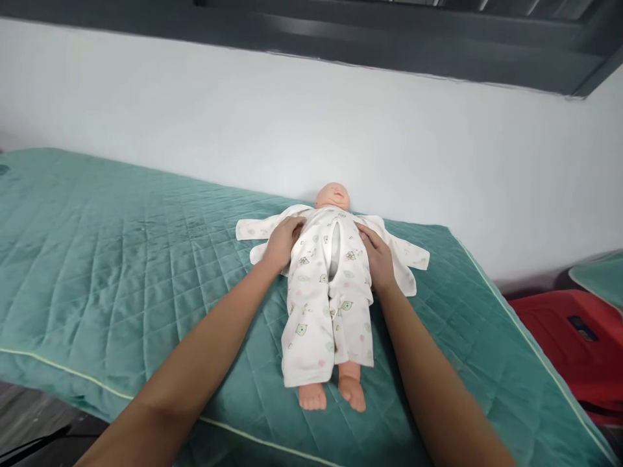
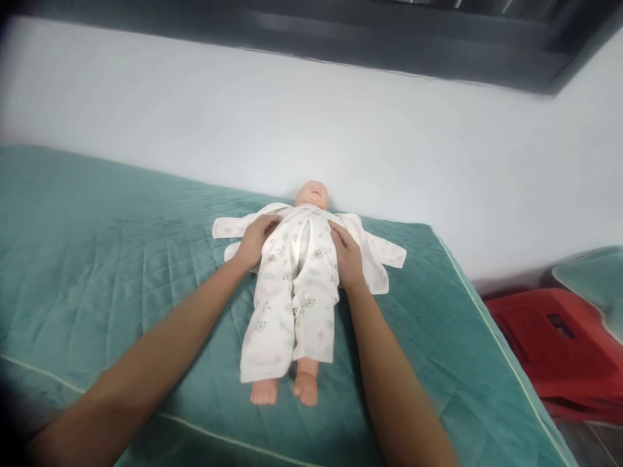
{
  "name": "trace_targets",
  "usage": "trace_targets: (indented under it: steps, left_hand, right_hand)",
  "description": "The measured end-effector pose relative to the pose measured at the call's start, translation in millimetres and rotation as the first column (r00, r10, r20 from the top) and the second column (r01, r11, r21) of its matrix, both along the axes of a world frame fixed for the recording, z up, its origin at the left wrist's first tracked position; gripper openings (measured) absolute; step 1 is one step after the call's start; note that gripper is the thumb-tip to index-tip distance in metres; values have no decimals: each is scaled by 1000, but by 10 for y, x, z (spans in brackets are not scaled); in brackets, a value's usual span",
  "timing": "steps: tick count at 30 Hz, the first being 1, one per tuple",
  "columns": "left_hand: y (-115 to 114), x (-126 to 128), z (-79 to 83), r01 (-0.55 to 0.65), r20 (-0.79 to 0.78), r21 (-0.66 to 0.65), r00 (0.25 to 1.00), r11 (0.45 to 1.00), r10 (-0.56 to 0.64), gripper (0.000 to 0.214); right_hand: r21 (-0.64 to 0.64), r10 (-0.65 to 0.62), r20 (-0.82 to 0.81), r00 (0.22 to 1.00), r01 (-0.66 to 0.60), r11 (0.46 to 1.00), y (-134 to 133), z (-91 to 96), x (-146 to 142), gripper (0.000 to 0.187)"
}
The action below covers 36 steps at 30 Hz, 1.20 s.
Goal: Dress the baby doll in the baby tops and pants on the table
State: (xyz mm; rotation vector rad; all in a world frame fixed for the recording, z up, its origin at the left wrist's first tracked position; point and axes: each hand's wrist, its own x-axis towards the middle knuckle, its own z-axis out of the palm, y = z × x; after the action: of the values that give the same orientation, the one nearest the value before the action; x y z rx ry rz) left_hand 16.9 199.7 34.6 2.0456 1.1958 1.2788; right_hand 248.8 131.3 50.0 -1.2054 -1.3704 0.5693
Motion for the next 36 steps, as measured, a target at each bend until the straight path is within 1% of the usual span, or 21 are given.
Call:
trace_targets:
  steps: [2,3,5,7,9,12,15,19,21,22,24,27,29,31,33,35,36]
  left_hand:
    - [-36,-22,-38,-53,36,-90,998,995,56,32]
    - [-40,-26,-45,-61,43,-126,997,990,67,31]
    - [-26,-30,-38,-49,56,-177,997,983,60,29]
    - [11,-40,-16,-37,73,-224,996,974,55,27]
    - [54,-58,9,-6,81,-268,996,963,29,24]
    - [94,-81,43,75,99,-307,994,949,-46,21]
    - [96,-76,73,134,158,-345,984,929,-83,20]
    - [100,-53,118,188,250,-469,966,863,-74,18]
    - [116,-47,137,180,247,-516,968,837,-56,17]
    - [127,-45,143,160,226,-522,973,838,-45,15]
    - [144,-39,140,89,148,-485,989,870,-19,9]
    - [151,-19,101,-26,3,-337,1000,941,29,6]
    - [142,0,62,-77,-63,-248,996,966,64,7]
    - [128,20,29,-151,-115,-206,985,967,129,7]
    - [119,36,12,-233,-168,-187,965,954,203,7]
    - [118,46,9,-280,-210,-186,948,942,240,9]
    - [121,47,10,-283,-223,-184,945,941,241,10]
  right_hand:
    - [-34,-26,12,1000,26,999,-151,-29,-9,39]
    - [-57,-46,19,999,47,997,-218,-49,-6,41]
    - [-99,-80,29,996,82,992,-323,-89,9,44]
    - [-127,-86,29,996,89,988,-383,-117,25,47]
    - [-141,-76,19,997,78,987,-393,-123,33,47]
    - [-161,-60,19,998,62,985,-338,-105,31,48]
    - [-185,-68,6,998,68,980,-273,-86,27,48]
    - [-220,-81,-22,997,74,973,-248,-81,34,44]
    - [-226,-82,-36,996,72,972,-253,-80,36,42]
    - [-226,-82,-44,996,70,972,-257,-77,35,41]
    - [-230,-82,-59,995,67,971,-266,-67,29,41]
    - [-245,-95,-71,993,75,966,-278,-46,17,40]
    - [-252,-96,-78,992,74,965,-284,-35,15,40]
    - [-252,-92,-79,993,69,965,-285,-32,19,39]
    - [-254,-88,-76,993,66,965,-283,-39,28,39]
    - [-260,-86,-77,993,63,963,-280,-52,38,40]
    - [-262,-85,-81,993,61,963,-279,-57,41,40]
